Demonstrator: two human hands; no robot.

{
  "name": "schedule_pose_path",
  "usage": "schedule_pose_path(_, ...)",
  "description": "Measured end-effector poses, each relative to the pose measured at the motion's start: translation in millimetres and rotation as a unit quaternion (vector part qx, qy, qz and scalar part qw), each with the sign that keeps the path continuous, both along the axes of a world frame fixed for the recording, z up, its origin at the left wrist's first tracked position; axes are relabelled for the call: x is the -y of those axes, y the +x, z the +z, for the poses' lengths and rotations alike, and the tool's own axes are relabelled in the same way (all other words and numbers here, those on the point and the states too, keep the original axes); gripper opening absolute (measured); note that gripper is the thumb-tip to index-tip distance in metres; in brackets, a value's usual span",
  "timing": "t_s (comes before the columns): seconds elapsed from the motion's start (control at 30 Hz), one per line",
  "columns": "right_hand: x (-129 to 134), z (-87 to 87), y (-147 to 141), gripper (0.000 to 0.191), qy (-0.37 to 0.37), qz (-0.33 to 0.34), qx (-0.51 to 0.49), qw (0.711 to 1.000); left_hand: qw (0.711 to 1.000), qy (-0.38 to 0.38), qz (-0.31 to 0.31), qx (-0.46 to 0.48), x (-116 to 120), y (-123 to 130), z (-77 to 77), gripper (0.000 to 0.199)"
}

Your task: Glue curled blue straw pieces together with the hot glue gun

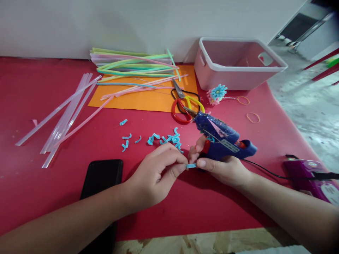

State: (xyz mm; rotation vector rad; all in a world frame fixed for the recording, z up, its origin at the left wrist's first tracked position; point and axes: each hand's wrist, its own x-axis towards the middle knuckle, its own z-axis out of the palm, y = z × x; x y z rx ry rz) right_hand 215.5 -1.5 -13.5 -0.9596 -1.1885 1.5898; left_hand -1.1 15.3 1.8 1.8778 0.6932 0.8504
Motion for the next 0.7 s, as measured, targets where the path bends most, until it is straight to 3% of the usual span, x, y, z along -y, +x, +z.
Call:
schedule_pose_path(0.13,0.9,-1.9,0.8,0.034,-0.007,0.005,-0.005,1.000,1.000,-0.015,0.011,-0.013,1.5,-0.2,0.8,0.016)
schedule_pose_path(0.3,0.7,-3.9,0.0,0.036,-0.025,-0.028,-0.013,0.999,0.994,-0.069,0.068,-0.045,7.0,-0.7,-0.5,0.006)
schedule_pose_path(0.43,0.7,-3.2,-0.4,0.036,-0.035,-0.029,-0.030,0.999,0.994,-0.004,0.093,-0.057,7.6,0.2,0.4,0.013)
schedule_pose_path(0.7,2.8,-1.3,0.6,0.030,-0.063,-0.006,-0.052,0.997,0.984,0.124,0.128,-0.015,4.6,1.4,2.9,0.006)
